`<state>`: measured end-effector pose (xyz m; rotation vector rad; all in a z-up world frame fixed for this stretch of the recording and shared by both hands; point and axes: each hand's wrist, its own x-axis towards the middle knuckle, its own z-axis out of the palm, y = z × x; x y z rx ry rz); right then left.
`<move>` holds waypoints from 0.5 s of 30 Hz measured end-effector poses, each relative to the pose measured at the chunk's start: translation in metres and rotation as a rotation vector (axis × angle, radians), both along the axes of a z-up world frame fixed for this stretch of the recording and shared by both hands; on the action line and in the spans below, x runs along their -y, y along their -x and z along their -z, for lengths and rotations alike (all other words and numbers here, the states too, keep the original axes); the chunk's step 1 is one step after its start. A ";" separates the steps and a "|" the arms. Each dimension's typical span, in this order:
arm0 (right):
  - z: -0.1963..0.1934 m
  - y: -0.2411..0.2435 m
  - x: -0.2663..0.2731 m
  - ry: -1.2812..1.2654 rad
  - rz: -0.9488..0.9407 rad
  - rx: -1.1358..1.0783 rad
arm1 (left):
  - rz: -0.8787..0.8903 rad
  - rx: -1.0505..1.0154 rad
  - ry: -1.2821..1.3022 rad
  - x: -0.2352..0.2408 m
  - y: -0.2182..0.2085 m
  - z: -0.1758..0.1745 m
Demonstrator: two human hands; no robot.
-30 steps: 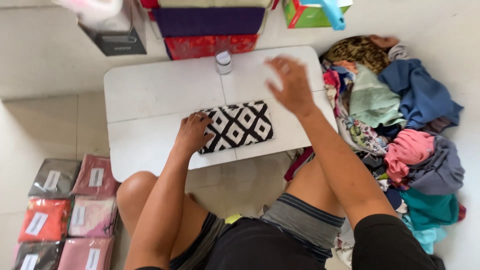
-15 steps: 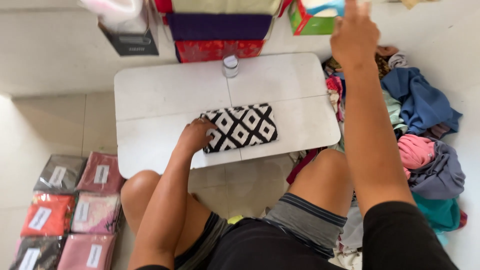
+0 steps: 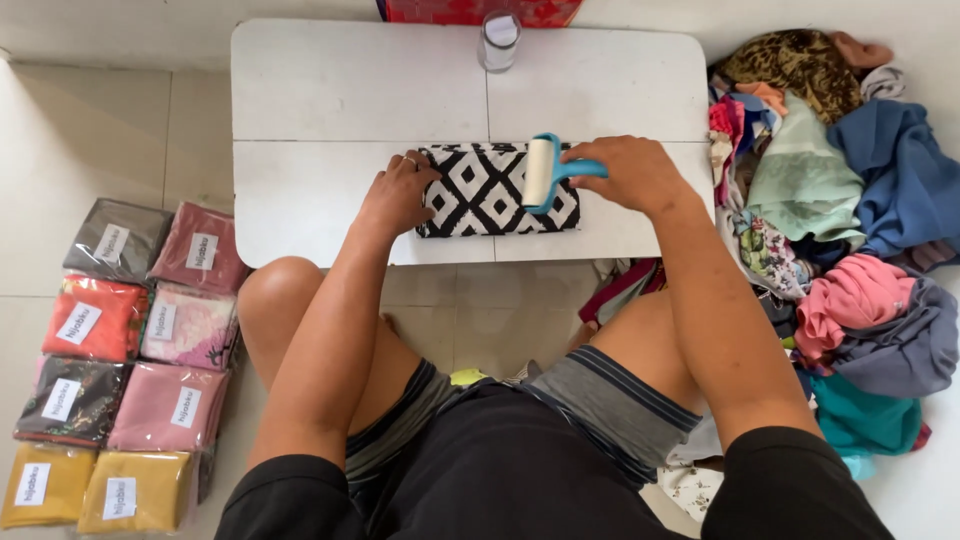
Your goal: The person uses a blue lint roller to roll over a black and white patterned fabric laid on a white table. The person repeatedly folds the fabric in half and continues rolling it until it is tightly rolled into a small bundle.
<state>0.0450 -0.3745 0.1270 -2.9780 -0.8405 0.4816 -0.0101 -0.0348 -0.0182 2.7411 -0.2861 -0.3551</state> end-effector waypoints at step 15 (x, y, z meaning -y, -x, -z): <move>0.036 -0.031 -0.034 0.208 -0.204 0.122 | -0.062 -0.065 0.113 -0.006 -0.009 -0.016</move>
